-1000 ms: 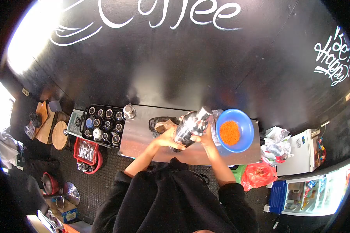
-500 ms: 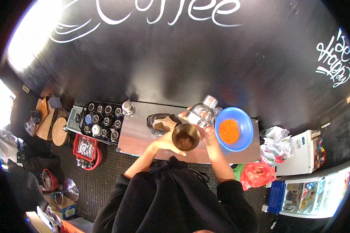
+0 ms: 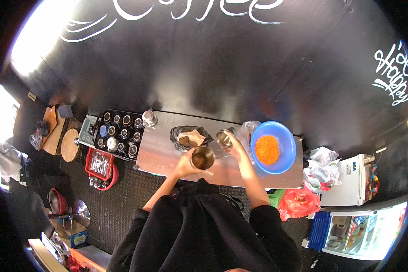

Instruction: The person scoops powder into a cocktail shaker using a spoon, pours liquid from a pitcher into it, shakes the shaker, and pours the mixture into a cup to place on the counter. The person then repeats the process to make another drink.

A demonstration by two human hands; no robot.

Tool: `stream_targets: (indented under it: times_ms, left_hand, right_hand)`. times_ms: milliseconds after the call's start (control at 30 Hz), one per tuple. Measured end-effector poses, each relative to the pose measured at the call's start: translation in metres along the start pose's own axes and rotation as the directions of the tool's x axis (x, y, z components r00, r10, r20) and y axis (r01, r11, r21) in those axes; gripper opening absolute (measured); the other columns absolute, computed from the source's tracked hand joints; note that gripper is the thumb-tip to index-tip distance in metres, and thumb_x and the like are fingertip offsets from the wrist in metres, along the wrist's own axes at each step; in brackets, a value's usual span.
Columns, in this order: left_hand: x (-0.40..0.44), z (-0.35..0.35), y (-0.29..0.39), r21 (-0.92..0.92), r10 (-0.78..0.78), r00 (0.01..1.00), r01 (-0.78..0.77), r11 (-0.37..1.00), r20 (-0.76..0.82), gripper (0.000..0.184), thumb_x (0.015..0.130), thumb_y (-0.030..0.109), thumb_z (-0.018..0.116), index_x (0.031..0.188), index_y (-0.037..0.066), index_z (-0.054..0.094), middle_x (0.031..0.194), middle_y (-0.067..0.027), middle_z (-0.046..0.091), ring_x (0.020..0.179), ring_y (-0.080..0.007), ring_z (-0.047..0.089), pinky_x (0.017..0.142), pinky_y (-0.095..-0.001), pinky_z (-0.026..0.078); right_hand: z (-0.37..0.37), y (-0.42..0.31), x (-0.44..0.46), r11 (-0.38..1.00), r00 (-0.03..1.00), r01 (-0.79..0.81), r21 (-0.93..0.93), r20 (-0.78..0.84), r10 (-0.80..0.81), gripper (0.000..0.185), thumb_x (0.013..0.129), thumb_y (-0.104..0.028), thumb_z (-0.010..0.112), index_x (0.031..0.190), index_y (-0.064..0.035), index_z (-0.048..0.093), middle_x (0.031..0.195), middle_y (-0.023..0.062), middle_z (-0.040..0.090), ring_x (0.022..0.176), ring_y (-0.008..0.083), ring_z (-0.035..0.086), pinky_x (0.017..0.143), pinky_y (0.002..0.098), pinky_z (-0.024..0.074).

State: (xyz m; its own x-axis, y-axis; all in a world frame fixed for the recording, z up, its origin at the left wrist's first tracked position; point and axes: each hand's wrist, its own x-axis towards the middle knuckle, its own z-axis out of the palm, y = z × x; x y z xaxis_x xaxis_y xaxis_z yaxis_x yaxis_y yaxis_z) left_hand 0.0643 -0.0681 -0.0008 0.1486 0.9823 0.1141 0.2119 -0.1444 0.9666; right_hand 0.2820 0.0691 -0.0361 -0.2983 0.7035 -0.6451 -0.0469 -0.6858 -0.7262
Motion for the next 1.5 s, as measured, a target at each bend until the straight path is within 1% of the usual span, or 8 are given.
stream_targets:
  times_ms: [200, 400, 600, 700, 800, 1133, 1367, 1500]
  left_hand:
    - [-0.036, 0.006, -0.08, 0.096, -0.178, 0.973, 0.193, 0.977, -0.144, 0.092, 0.046, 0.017, 0.088, 0.125, 0.002, 0.044, 0.116, -0.0147, 0.059, 0.111, -0.0248, 0.056, 0.093, -0.0379, 0.045]
    - [-0.025, 0.02, -0.094, 0.157, -0.161, 0.934, 0.219, 0.963, -0.32, 0.095, 0.042, 0.026, 0.09, 0.123, 0.005, 0.045, 0.112, -0.0141, 0.06, 0.106, -0.0288, 0.057, 0.091, -0.0395, 0.045]
    - [-0.026, 0.026, -0.091, 0.369, -0.13, 0.904, 0.294, 0.882, -0.408, 0.093, 0.042, 0.034, 0.089, 0.12, 0.008, 0.045, 0.114, -0.0126, 0.053, 0.111, -0.0333, 0.046, 0.096, -0.0452, 0.037]
    - [-0.038, 0.02, -0.078, 0.38, -0.039, 0.879, 0.245, 0.892, -0.475, 0.085, 0.053, 0.036, 0.083, 0.121, 0.006, 0.043, 0.116, -0.0148, 0.048, 0.111, -0.035, 0.042, 0.097, -0.0464, 0.033]
    - [-0.045, 0.011, -0.075, 0.323, 0.138, 0.824, 0.057, 0.945, -0.549, 0.062, 0.072, 0.032, 0.07, 0.117, 0.0, 0.042, 0.111, -0.0184, 0.045, 0.104, -0.0352, 0.042, 0.095, -0.046, 0.03]
    - [0.039, -0.03, 0.006, 0.585, 0.306, 0.808, 0.058, 0.809, -0.503, 0.023, 0.071, 0.012, 0.071, 0.093, 0.011, 0.067, 0.096, -0.0083, 0.06, 0.097, -0.0276, 0.05, 0.09, -0.0382, 0.036]
    - [0.049, -0.034, -0.018, 0.406, 0.122, 0.867, 0.099, 0.908, -0.484, 0.012, 0.067, 0.016, 0.074, 0.079, 0.016, 0.071, 0.092, 0.0, 0.064, 0.098, -0.0236, 0.051, 0.085, -0.0413, 0.036]
    - [0.053, -0.033, -0.026, 0.386, 0.121, 0.868, 0.086, 0.918, -0.481, 0.009, 0.069, 0.016, 0.074, 0.077, 0.015, 0.071, 0.089, -0.0007, 0.065, 0.097, -0.0224, 0.052, 0.085, -0.0422, 0.035]
  right_hand:
    - [-0.007, 0.03, 0.044, 0.947, 0.973, -0.182, -0.265, -0.185, 0.135, 0.099, 0.055, -0.07, 0.07, 0.123, -0.0012, 0.049, 0.12, 0.0155, 0.053, 0.077, 0.0251, 0.061, 0.065, 0.0337, 0.047]
    - [0.006, 0.027, 0.044, 0.811, 0.938, -0.011, -0.585, -0.287, -0.195, 0.098, 0.056, -0.067, 0.072, 0.116, 0.0057, 0.047, 0.101, 0.0192, 0.06, 0.077, 0.0255, 0.062, 0.068, 0.0381, 0.0489]
    - [0.007, 0.067, 0.033, 0.586, 0.44, 0.273, -0.763, -0.443, -0.781, 0.055, 0.076, -0.036, 0.069, 0.111, 0.0034, 0.051, 0.111, 0.0193, 0.055, 0.106, 0.0359, 0.05, 0.088, 0.0444, 0.0397]
    - [-0.006, 0.076, 0.003, 0.022, 0.471, 0.456, -0.89, 0.221, -0.854, 0.034, 0.074, -0.004, 0.059, 0.108, -0.0064, 0.057, 0.099, 0.0139, 0.051, 0.094, 0.0323, 0.048, 0.082, 0.0448, 0.0384]
    - [-0.019, 0.1, 0.003, -0.15, 0.559, 0.401, -0.903, 0.372, -0.741, 0.02, 0.073, -0.004, 0.062, 0.093, -0.0069, 0.058, 0.104, 0.0128, 0.049, 0.095, 0.0315, 0.048, 0.085, 0.042, 0.0398]
    - [-0.031, 0.105, 0.008, 0.059, 0.797, 0.348, -0.936, 0.262, -0.544, 0.011, 0.073, -0.009, 0.069, 0.08, -0.0053, 0.061, 0.075, 0.0107, 0.061, 0.08, 0.0264, 0.059, 0.08, 0.0357, 0.0435]
    - [-0.035, 0.075, -0.031, 0.741, 0.786, 0.542, -0.397, -0.074, -0.614, 0.009, 0.083, -0.007, 0.065, 0.082, 0.0006, 0.062, 0.065, -0.0008, 0.057, 0.055, 0.0053, 0.051, 0.049, 0.0203, 0.0391]
    - [-0.001, 0.038, -0.071, 0.625, 0.6, 0.682, -0.379, -0.198, -0.775, 0.004, 0.082, -0.001, 0.063, 0.084, 0.0028, 0.063, 0.073, 0.0042, 0.06, 0.061, 0.0096, 0.055, 0.056, 0.023, 0.0449]
